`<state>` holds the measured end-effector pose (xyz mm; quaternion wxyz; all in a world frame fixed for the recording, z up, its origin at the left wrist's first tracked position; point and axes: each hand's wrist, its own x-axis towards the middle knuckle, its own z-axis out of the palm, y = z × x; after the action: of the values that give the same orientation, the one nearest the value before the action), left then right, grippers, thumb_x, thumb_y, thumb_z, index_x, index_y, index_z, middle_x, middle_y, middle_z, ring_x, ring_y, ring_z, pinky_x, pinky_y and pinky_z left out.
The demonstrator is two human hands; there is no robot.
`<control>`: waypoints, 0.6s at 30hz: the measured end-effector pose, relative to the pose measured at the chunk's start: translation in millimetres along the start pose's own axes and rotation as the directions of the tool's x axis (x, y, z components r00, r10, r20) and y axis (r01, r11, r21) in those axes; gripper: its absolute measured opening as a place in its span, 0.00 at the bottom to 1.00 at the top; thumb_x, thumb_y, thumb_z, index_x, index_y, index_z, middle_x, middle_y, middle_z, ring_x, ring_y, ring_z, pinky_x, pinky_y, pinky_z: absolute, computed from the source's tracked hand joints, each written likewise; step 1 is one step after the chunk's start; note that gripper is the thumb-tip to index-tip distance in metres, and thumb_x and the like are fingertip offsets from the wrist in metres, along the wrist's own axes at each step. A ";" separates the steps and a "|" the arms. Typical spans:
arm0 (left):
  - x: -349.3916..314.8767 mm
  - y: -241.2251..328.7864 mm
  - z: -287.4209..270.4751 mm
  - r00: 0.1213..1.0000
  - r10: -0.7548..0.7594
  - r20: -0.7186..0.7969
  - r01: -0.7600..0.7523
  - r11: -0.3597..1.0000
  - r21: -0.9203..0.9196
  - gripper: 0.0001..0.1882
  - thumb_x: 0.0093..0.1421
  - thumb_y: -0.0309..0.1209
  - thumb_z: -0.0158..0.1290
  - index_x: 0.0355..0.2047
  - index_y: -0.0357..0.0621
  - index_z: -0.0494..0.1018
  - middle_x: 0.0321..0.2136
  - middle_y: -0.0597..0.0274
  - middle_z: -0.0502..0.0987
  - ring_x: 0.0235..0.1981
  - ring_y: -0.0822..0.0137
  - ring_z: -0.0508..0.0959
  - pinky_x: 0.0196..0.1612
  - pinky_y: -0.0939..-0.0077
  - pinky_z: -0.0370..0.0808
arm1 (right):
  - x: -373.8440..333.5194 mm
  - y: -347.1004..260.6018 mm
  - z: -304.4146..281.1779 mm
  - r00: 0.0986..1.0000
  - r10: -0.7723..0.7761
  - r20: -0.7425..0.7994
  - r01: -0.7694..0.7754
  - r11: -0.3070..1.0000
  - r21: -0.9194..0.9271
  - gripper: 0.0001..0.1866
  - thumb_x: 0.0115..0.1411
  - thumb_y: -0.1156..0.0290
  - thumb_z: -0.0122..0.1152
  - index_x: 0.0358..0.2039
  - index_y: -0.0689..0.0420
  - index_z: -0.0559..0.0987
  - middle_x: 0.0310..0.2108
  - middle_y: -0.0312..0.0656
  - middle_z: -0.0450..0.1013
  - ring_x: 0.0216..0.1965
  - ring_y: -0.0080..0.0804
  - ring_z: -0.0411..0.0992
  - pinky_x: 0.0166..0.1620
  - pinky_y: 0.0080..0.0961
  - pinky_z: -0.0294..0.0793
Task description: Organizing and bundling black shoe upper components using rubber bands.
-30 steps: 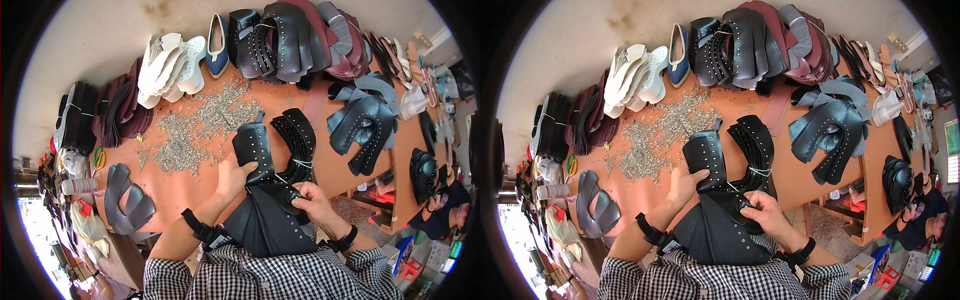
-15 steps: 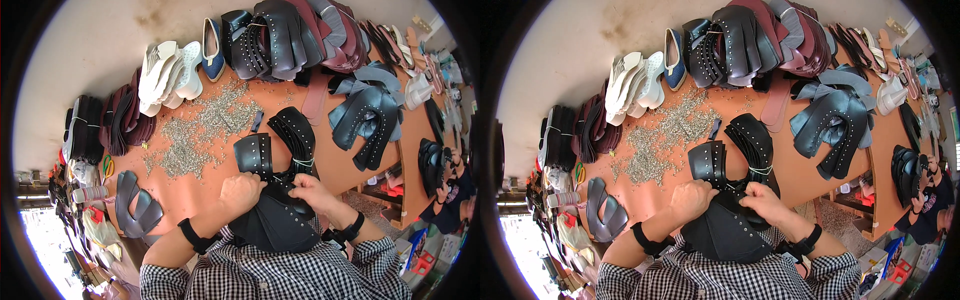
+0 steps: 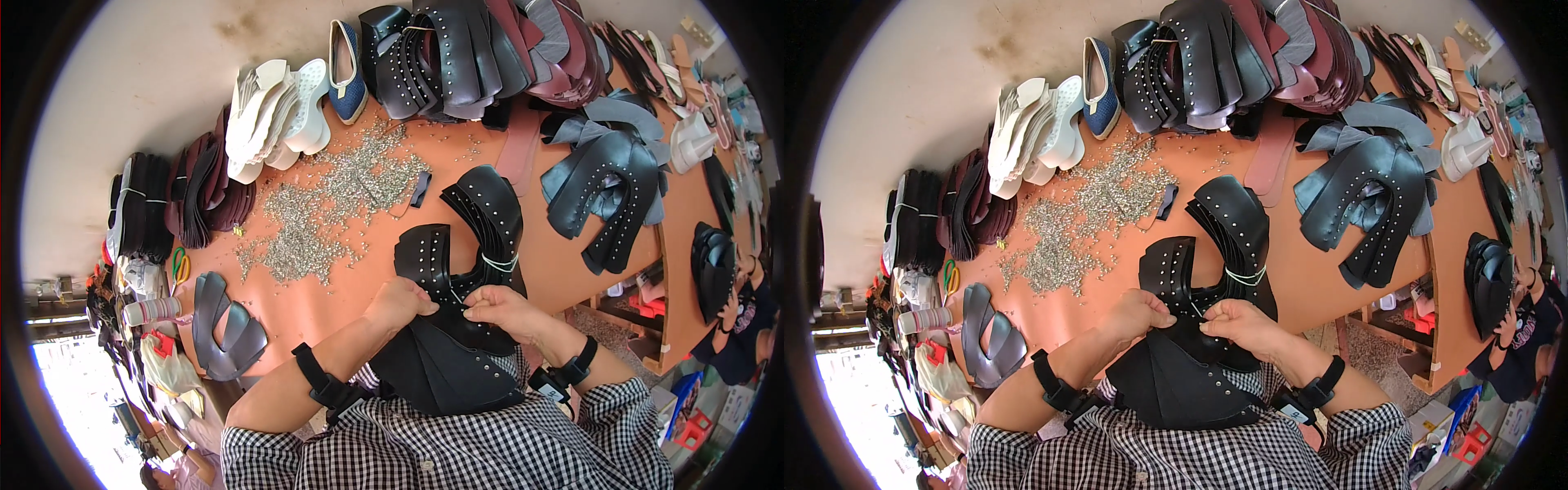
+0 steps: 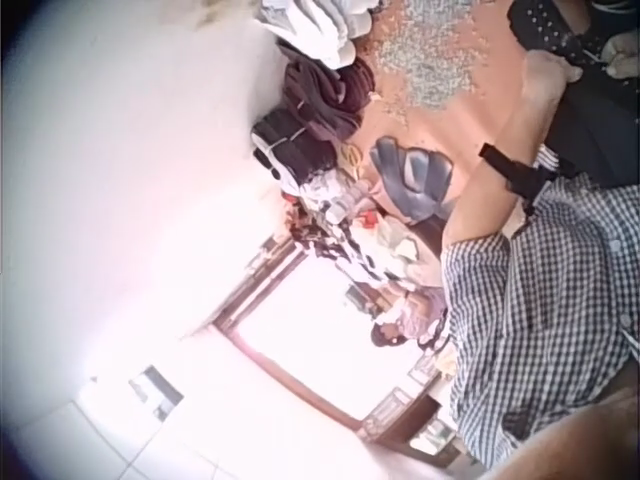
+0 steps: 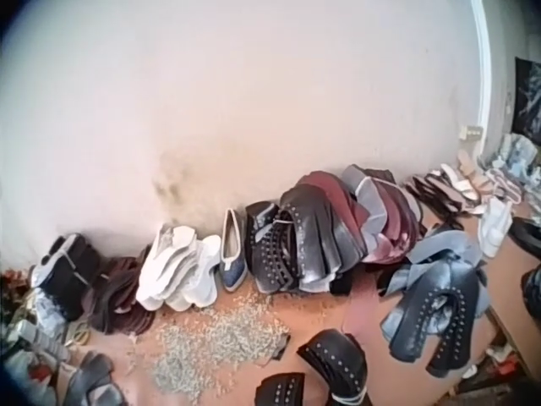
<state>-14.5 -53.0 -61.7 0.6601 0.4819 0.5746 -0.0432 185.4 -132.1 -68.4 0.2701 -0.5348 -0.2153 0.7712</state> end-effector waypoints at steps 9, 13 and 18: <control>-25.2 24.2 13.6 0.945 0.248 -0.213 -0.222 0.965 0.142 0.08 0.46 0.26 0.59 0.21 0.36 0.70 0.18 0.66 0.73 0.20 0.75 0.70 0.28 0.80 0.68 | -9.3 -2.1 3.0 0.992 -0.007 -0.127 0.044 0.956 0.289 0.12 0.47 0.81 0.55 0.35 0.63 0.73 0.28 0.36 0.71 0.28 0.21 0.68 0.36 0.16 0.68; -21.6 33.2 0.8 0.970 0.215 -0.109 -0.239 0.924 -0.300 0.09 0.46 0.23 0.58 0.28 0.37 0.70 0.18 0.70 0.70 0.19 0.79 0.67 0.23 0.84 0.65 | -6.3 -6.4 -11.3 0.992 0.053 -0.114 0.005 0.889 0.457 0.12 0.46 0.80 0.54 0.34 0.62 0.75 0.31 0.41 0.72 0.30 0.29 0.70 0.39 0.25 0.71; -38.5 34.4 7.3 0.864 0.495 -0.092 -0.437 0.828 0.352 0.15 0.47 0.29 0.59 0.33 0.40 0.67 0.24 0.64 0.74 0.20 0.76 0.70 0.25 0.80 0.69 | -3.4 -17.7 -19.7 0.972 0.214 -0.100 -0.115 0.798 0.591 0.14 0.44 0.74 0.56 0.34 0.62 0.74 0.28 0.40 0.70 0.30 0.30 0.67 0.36 0.27 0.67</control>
<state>-1.2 -58.9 -11.6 0.5092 0.7100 0.4813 0.0708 208.2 -120.0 -61.6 0.3687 -0.5041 0.1007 0.7745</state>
